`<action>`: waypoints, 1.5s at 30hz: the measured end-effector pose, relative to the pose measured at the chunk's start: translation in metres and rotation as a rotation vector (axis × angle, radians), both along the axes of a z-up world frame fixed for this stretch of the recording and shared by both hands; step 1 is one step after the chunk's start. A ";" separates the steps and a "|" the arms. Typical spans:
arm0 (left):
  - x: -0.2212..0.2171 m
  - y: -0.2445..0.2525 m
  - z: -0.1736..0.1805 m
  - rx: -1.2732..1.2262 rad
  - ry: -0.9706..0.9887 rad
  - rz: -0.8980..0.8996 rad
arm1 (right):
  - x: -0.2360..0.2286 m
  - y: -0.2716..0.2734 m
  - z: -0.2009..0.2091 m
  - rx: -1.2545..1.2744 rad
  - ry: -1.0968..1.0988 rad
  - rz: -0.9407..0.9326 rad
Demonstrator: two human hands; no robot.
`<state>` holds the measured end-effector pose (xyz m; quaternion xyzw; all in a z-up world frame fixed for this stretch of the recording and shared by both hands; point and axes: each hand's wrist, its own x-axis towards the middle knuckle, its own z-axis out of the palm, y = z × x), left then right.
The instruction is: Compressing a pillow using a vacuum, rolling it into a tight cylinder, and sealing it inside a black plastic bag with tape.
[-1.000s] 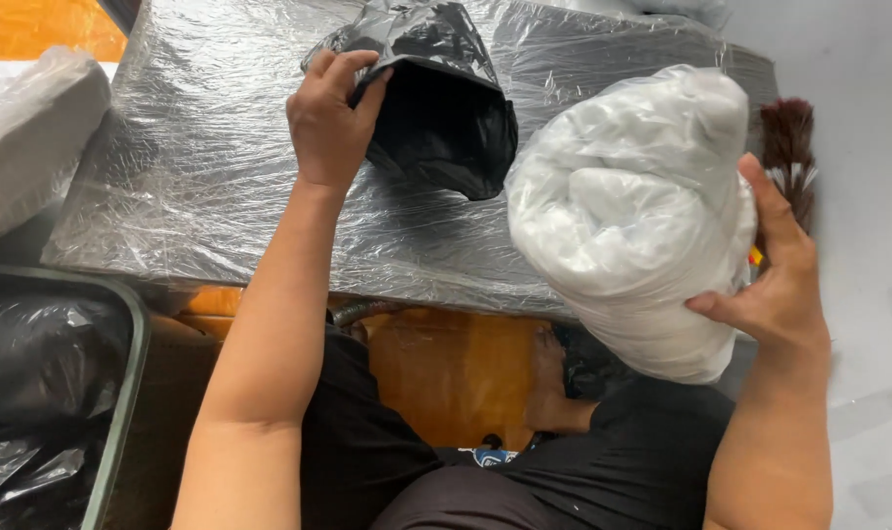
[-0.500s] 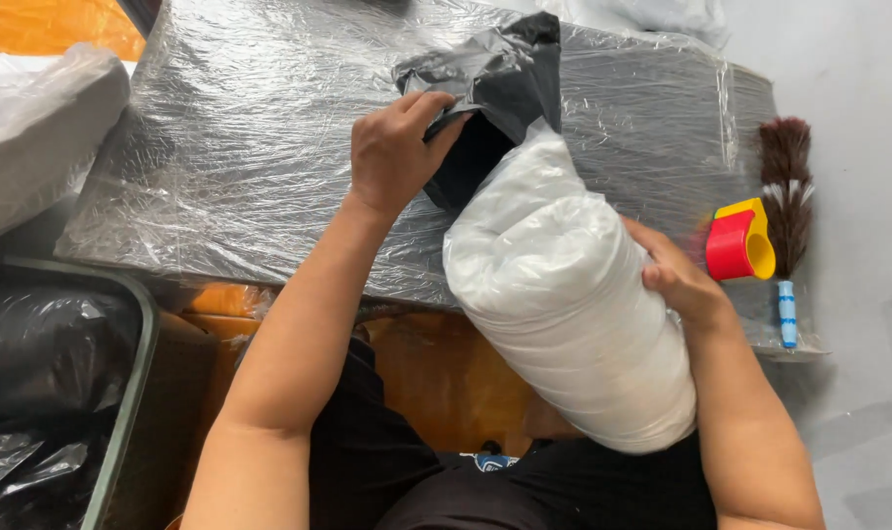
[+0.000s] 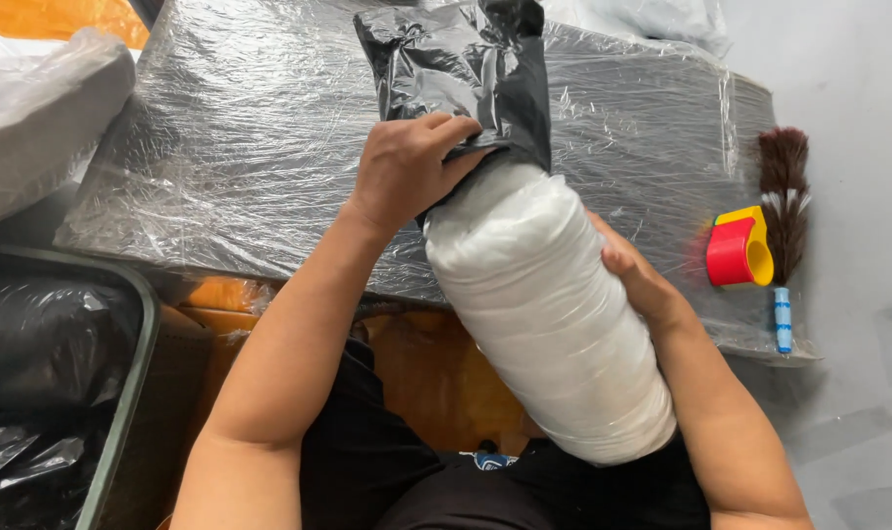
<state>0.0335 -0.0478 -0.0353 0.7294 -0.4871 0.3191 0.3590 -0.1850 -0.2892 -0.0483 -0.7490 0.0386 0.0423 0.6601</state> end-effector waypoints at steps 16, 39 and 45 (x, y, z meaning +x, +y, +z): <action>-0.033 0.006 0.016 -0.053 0.190 -0.198 | 0.004 -0.010 0.011 -0.450 0.066 -0.282; -0.064 -0.029 0.021 -0.647 0.175 -0.427 | 0.014 0.026 0.032 -0.479 -0.736 -0.660; -0.031 -0.024 0.008 -0.357 0.695 -0.678 | 0.040 0.049 0.015 -0.404 -0.775 -0.577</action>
